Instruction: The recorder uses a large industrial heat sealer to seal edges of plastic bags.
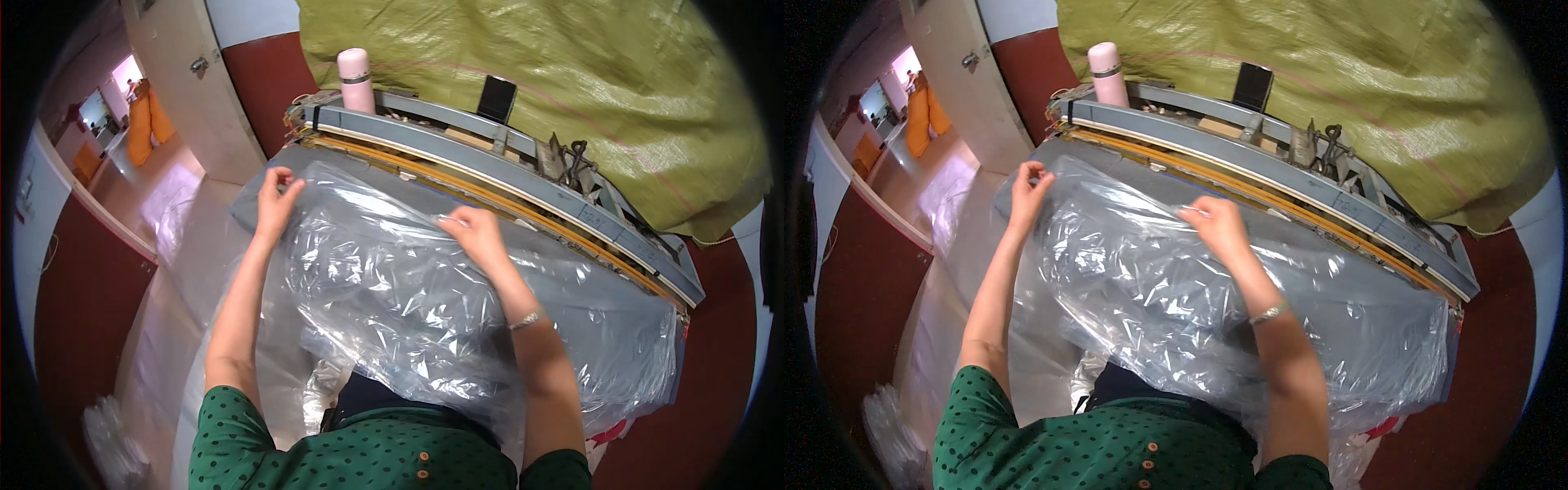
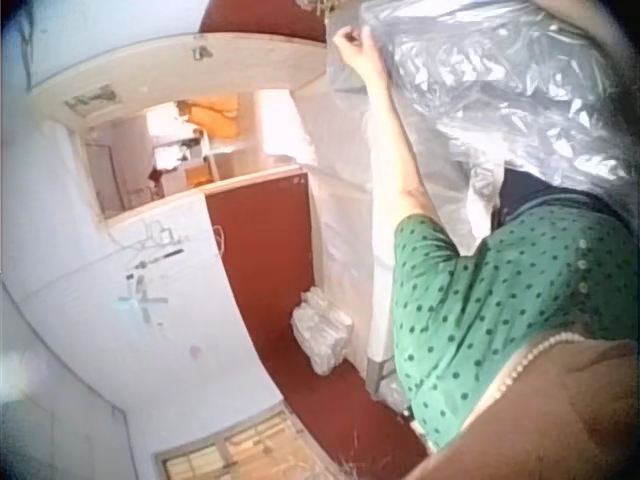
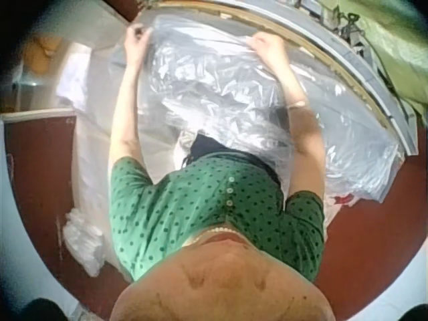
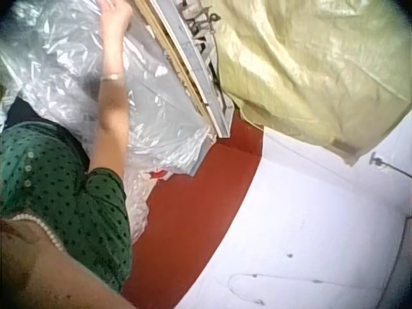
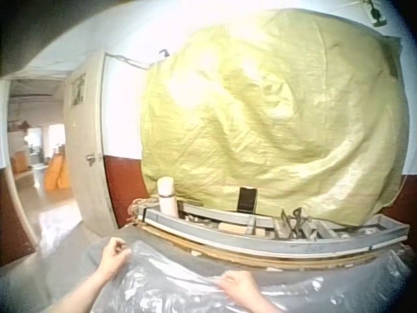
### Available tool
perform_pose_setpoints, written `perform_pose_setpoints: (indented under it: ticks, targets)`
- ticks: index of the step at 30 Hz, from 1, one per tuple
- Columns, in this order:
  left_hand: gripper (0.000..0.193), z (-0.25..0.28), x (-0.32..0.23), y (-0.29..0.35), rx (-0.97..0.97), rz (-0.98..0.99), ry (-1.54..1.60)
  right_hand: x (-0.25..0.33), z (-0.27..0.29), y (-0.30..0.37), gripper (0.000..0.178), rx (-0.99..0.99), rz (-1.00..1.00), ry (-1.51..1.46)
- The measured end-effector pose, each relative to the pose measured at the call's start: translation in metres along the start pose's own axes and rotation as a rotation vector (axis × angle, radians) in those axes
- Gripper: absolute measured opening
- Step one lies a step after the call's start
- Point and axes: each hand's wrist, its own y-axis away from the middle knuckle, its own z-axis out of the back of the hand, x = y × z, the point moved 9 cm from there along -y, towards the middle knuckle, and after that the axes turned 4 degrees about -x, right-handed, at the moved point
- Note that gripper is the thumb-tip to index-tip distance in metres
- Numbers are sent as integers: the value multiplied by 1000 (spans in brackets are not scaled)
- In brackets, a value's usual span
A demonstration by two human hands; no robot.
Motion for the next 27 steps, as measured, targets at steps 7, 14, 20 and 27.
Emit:
perform_pose_setpoints:
  ticks: [7,14,20,27]
  targets:
    - [14,-81,-52,87,626,-17,-172,-96,190,100,19,-539,-107,379]
    - [9,-160,-94,100,1025,185,206,-138,315,207,19,-662,-253,574]
    - [6,-96,-174,33,76,-593,-344,-149,362,263,20,-714,-328,650]
    - [56,-143,-168,171,865,-617,-353,-158,385,284,19,-738,-303,598]
